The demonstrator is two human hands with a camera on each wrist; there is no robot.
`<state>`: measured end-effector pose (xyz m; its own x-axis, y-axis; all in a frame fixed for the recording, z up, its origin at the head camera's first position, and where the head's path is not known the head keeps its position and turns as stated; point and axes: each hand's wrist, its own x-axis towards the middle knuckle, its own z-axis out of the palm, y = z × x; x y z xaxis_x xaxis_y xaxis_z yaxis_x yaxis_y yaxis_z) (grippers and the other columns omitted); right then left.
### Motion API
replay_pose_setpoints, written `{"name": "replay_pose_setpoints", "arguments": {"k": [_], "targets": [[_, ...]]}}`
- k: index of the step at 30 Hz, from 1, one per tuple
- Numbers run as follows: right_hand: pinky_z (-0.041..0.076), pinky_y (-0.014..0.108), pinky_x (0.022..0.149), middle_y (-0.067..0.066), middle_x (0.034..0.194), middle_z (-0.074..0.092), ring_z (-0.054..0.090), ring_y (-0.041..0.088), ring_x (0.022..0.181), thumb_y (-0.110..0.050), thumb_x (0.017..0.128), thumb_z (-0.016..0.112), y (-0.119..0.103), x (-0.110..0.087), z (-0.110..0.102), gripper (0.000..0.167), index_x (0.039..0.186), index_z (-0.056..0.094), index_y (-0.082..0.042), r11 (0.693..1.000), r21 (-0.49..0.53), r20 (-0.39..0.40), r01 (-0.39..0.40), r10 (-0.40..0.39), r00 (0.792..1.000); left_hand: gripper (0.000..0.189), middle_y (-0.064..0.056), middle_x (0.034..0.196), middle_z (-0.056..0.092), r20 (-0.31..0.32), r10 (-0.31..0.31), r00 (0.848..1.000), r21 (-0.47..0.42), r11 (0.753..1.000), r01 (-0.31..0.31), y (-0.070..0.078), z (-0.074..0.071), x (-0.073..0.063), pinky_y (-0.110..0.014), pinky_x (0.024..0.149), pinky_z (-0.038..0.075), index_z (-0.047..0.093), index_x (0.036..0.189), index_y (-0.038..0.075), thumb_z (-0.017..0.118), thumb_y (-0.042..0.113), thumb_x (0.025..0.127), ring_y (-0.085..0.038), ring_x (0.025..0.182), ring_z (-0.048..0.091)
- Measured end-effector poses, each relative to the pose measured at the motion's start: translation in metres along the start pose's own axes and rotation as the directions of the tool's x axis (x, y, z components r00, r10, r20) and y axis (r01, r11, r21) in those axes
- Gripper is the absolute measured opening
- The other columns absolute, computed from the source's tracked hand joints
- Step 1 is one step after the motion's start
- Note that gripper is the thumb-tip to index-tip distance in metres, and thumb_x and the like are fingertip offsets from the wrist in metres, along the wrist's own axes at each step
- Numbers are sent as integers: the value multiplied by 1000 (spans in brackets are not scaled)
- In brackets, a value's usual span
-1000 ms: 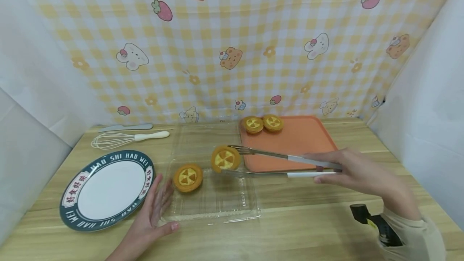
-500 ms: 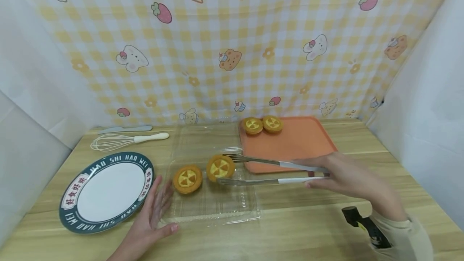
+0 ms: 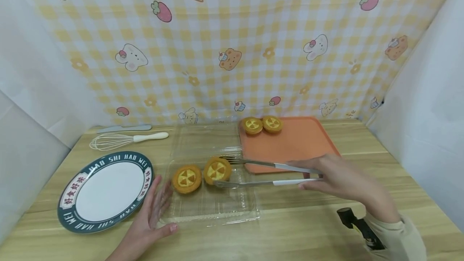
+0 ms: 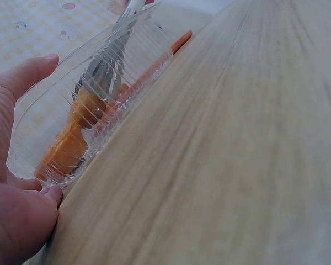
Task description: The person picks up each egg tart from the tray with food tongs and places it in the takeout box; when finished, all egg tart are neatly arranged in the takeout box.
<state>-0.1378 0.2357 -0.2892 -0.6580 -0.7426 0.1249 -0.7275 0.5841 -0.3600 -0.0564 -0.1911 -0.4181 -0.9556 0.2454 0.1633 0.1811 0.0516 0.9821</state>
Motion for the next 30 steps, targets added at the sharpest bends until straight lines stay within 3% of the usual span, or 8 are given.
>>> {"name": "replay_pose_setpoints", "arguments": {"k": [7,17,22,30], "targets": [[46,20,57,-16,91,60,50,-2,69,-23,82,72,-4,3,3,50,129,57,-14,1000,-25,6,7,-7,1000,111,-27,151,3,3,11,1000,0,1000,-11,1,0,0,-14,100,25,-7,150,23,67,-10,75,1,130,26],[45,20,58,-17,87,60,50,-3,67,-25,81,72,-12,7,7,51,129,58,-13,997,-74,33,-39,41,999,110,-26,151,2,5,-4,1000,0,1000,4,1,0,0,-13,100,24,-7,150,24,67,-10,75,3,130,26],[43,19,56,-20,77,54,47,-3,63,-27,81,72,-14,7,6,50,127,58,-15,995,-79,50,-60,64,997,110,-24,151,2,5,-23,1000,7,1000,23,2,0,0,-13,100,24,-8,149,26,67,-9,76,2,130,25],[44,19,57,-19,81,55,49,-2,66,-30,83,70,-14,5,4,49,128,56,-13,996,-39,70,-77,80,994,110,-22,152,2,0,-44,999,16,999,44,2,0,0,-12,100,24,-8,149,27,67,-8,76,-20,135,18]]}}
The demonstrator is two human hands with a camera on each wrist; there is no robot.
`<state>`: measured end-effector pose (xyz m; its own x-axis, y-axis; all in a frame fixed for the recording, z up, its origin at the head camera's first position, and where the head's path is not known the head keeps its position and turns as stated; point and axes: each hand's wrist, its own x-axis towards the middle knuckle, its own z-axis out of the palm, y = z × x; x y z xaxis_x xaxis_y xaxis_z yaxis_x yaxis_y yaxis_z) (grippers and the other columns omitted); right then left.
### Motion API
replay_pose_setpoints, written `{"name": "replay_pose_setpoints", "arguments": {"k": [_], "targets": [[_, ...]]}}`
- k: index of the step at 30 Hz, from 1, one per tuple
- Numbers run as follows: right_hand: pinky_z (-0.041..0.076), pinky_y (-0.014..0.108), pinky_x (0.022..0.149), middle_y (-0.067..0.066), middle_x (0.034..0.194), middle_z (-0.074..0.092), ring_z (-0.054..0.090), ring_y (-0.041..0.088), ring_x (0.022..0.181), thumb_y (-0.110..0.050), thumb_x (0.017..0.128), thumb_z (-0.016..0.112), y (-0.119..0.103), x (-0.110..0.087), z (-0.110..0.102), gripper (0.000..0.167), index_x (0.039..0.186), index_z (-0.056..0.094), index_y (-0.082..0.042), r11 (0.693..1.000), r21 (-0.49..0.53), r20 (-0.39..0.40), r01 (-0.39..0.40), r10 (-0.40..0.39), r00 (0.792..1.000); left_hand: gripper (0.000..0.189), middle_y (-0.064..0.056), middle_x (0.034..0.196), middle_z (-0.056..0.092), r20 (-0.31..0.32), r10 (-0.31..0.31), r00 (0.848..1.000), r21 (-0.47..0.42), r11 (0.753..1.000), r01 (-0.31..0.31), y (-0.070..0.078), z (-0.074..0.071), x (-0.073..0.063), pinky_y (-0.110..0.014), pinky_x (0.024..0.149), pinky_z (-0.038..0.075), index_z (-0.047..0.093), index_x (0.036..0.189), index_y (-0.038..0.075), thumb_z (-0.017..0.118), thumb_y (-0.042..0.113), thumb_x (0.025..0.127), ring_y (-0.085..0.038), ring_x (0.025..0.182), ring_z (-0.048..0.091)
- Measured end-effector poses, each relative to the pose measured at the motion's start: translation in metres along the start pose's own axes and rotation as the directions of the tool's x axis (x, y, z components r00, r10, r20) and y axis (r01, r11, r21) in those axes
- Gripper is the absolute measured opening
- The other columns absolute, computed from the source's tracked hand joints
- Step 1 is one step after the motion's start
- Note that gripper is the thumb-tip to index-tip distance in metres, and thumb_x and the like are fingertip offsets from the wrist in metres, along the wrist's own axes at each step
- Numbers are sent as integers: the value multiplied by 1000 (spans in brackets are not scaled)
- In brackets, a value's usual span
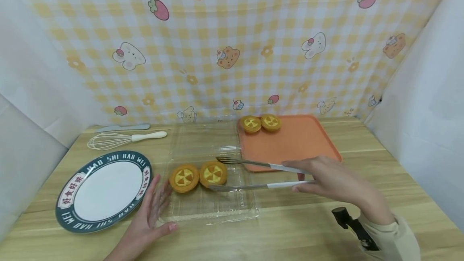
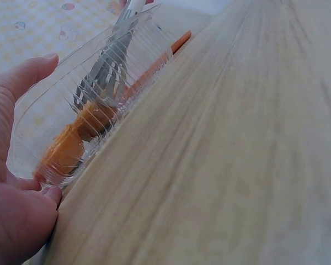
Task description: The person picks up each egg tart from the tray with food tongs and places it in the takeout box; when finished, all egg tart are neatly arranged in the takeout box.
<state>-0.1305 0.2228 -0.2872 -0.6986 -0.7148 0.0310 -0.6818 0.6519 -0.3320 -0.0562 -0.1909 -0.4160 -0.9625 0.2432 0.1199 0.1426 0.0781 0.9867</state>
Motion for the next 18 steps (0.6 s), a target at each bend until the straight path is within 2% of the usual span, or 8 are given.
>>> {"name": "replay_pose_setpoints", "arguments": {"k": [5,10,12,14,18], "targets": [[44,19,53,-16,83,56,48,-1,64,-32,86,66,5,-4,-3,50,130,54,-11,995,95,-12,25,-24,1000,110,-22,152,2,-1,-2,1000,-1,1000,2,1,0,0,-12,100,24,-8,149,28,67,-8,76,-28,135,14],[45,19,49,-11,87,60,48,0,60,-28,87,66,12,-14,-12,52,133,51,-10,985,171,-62,24,-14,998,111,-22,152,2,0,3,1000,0,1000,-3,1,0,0,-13,100,24,-8,149,29,67,-9,76,-25,135,15],[44,19,48,-10,88,61,46,-1,57,-25,86,66,15,-19,-16,52,134,50,-10,985,172,-95,8,9,995,111,-22,152,2,0,6,1000,-2,1000,-6,1,0,0,-13,100,24,-7,149,29,67,-9,76,-20,135,17],[42,19,45,-12,81,59,40,-3,51,-22,86,67,19,-23,-20,52,133,51,-10,987,162,-133,-10,32,991,111,-23,152,2,0,11,1000,-4,1000,-11,1,0,0,-13,101,24,-7,149,29,67,-10,76,-17,135,18],[35,18,40,-14,69,51,31,-3,46,-18,84,69,31,-32,-28,50,131,53,-9,990,117,-200,-78,101,974,111,-23,152,2,-1,9,1000,1,1000,-9,0,0,0,-13,101,24,-7,149,29,67,-9,76,-22,136,17]]}}
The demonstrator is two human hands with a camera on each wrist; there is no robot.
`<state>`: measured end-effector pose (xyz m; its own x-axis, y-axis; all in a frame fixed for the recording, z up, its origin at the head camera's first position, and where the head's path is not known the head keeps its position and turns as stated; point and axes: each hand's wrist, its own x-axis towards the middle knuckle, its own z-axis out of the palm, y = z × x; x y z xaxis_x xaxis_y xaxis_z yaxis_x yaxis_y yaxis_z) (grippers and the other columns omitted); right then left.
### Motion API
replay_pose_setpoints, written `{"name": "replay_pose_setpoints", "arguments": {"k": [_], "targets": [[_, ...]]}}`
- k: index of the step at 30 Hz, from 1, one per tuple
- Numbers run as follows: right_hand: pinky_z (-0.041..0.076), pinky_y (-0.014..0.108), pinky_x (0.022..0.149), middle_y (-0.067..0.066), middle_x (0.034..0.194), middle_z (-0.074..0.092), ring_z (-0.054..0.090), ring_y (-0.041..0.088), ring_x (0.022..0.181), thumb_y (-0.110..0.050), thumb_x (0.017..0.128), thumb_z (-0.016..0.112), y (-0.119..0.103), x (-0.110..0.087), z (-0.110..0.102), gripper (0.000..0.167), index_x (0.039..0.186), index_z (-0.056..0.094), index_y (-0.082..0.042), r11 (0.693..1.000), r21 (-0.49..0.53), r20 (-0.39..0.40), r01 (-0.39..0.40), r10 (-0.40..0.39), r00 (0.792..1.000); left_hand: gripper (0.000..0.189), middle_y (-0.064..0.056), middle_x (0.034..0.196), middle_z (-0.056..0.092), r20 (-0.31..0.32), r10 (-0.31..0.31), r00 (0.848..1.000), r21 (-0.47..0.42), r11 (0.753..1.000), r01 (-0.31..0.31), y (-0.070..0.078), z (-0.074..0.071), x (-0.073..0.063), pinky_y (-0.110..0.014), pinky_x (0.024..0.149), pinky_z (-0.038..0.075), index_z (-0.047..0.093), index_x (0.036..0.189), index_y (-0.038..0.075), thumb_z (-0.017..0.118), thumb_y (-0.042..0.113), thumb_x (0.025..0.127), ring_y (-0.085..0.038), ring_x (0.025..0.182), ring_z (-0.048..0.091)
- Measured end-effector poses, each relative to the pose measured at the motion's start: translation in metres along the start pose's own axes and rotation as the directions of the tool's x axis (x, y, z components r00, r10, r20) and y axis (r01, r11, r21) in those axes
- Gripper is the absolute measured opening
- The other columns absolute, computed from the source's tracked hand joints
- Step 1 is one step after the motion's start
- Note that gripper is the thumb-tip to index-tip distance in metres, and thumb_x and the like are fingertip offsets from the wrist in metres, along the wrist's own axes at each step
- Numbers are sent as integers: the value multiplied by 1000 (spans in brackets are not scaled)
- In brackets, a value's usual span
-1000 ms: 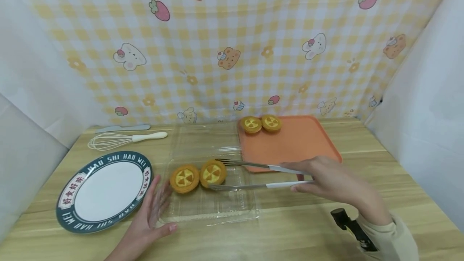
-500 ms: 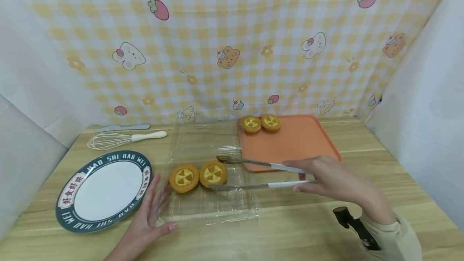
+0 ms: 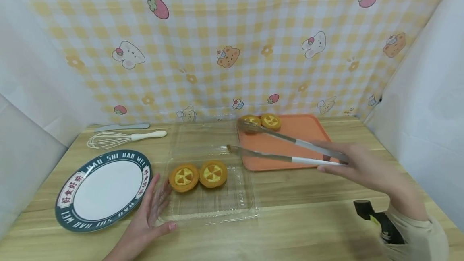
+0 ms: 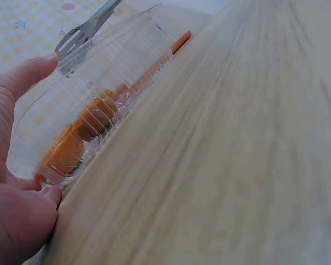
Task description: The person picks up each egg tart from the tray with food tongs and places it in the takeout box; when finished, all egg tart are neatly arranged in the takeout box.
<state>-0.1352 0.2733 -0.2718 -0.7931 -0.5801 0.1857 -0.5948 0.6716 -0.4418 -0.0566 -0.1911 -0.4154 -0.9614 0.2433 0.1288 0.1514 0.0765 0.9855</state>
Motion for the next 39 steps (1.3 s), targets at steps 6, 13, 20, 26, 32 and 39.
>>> {"name": "replay_pose_setpoints", "arguments": {"k": [6,13,20,26,32,39], "targets": [[31,21,43,-12,69,56,35,1,48,-20,85,69,21,-4,-10,51,132,52,-7,991,-79,-45,-108,104,994,111,-25,151,2,3,24,1000,-2,1000,-24,-1,-1,0,-13,100,25,-7,149,28,66,-11,75,-6,133,23],[31,23,44,-6,71,60,39,6,50,-26,86,68,42,-4,-12,54,133,51,-7,973,-119,-70,-198,190,979,111,-27,150,1,13,48,999,-29,998,-48,-2,-2,-1,-13,101,24,-7,149,26,66,-13,75,3,130,26],[30,25,42,0,65,53,34,12,47,-33,87,65,55,-4,-11,58,134,48,-3,944,-162,-57,-286,280,958,110,-25,151,1,11,30,999,-28,999,-29,-1,-2,-1,-13,101,24,-8,149,24,66,-11,76,3,130,25],[33,26,47,5,73,60,41,15,53,-36,86,66,68,-2,-7,60,132,50,-1,937,-186,-72,-296,288,955,110,-24,152,1,8,18,1000,-16,1000,-17,0,-2,-1,-13,101,24,-8,149,25,66,-10,76,-1,132,24],[35,28,51,15,90,65,47,17,61,-38,86,65,79,-1,-4,62,132,50,1,933,-180,-58,-310,305,951,110,-21,153,1,5,-15,1000,5,1000,15,1,-1,-1,-12,100,24,-9,149,27,67,-8,77,-33,134,12],[34,26,39,1,59,48,40,13,44,-41,88,62,85,-2,-1,64,135,46,-1,919,-173,-6,-355,359,933,110,-20,153,2,-5,-44,999,19,999,44,1,0,1,-13,100,25,-9,149,29,68,-6,77,-35,135,12]]}}
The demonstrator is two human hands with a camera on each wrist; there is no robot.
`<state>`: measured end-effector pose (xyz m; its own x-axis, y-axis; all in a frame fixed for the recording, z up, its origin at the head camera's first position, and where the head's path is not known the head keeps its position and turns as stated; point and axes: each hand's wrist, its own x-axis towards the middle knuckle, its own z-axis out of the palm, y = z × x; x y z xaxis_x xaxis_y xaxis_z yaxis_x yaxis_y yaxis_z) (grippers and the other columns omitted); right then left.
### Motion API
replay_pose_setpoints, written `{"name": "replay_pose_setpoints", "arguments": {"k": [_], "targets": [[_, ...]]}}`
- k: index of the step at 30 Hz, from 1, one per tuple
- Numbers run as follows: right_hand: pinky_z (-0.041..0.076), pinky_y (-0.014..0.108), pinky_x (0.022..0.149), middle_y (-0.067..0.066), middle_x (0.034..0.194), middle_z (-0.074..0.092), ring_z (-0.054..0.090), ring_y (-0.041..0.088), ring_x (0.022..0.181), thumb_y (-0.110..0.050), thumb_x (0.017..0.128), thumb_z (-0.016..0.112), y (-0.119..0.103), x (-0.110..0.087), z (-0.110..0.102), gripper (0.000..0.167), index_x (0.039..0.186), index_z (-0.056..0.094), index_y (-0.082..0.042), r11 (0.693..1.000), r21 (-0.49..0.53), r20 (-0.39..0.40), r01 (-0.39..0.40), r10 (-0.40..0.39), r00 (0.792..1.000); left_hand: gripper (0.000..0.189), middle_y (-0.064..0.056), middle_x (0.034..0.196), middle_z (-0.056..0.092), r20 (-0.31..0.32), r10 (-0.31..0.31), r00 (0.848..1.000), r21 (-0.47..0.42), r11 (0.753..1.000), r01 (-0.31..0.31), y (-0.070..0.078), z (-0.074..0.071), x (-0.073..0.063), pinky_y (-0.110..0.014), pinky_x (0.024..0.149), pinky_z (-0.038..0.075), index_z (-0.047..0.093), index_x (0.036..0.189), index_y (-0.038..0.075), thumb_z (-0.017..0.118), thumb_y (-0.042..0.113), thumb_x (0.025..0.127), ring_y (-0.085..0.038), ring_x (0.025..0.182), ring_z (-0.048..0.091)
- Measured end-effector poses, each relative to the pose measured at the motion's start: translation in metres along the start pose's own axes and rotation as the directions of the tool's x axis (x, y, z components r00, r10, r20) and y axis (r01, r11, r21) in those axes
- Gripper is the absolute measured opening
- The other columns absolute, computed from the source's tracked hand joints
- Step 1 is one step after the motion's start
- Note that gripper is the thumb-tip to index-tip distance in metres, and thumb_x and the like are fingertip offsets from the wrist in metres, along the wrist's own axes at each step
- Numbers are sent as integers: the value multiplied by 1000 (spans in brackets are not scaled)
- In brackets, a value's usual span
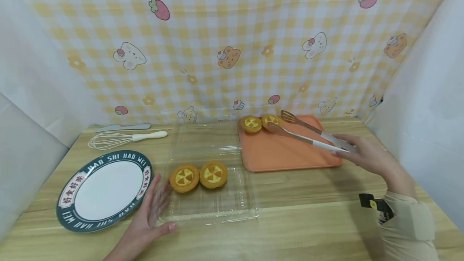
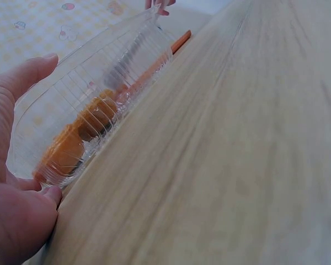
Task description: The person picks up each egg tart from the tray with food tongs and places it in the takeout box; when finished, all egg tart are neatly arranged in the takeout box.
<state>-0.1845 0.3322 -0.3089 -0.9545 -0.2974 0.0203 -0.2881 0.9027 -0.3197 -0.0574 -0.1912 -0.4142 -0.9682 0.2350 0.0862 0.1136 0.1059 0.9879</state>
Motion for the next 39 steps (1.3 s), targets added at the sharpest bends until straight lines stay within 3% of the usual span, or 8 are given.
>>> {"name": "replay_pose_setpoints", "arguments": {"k": [13,21,32,39], "targets": [[35,25,40,1,61,48,41,13,46,-37,87,64,5,3,7,66,136,43,2,1000,25,23,6,-6,1000,110,-22,152,2,7,40,999,-6,999,-40,0,1,-1,-13,100,25,-9,149,26,67,-7,77,-38,133,11],[31,25,42,1,63,46,36,13,47,-35,87,65,7,4,10,64,134,45,3,1000,20,21,12,-13,1000,109,-21,153,1,6,24,1000,1,1000,-24,1,1,0,-12,99,25,-9,149,27,67,-6,78,-39,135,11],[37,26,39,2,64,48,41,14,45,-35,88,63,9,7,14,64,135,44,5,996,92,65,-14,8,998,110,-21,152,2,0,24,1000,1,1000,-24,1,1,-1,-12,99,25,-9,149,27,68,-6,77,-39,135,11],[37,27,42,2,65,48,42,15,48,-35,89,62,11,7,16,62,135,45,3,995,94,63,-15,9,998,109,-20,153,-1,-7,-19,1000,-9,1000,19,1,2,-1,-9,98,24,-9,149,30,68,-3,79,-41,136,8]]}}
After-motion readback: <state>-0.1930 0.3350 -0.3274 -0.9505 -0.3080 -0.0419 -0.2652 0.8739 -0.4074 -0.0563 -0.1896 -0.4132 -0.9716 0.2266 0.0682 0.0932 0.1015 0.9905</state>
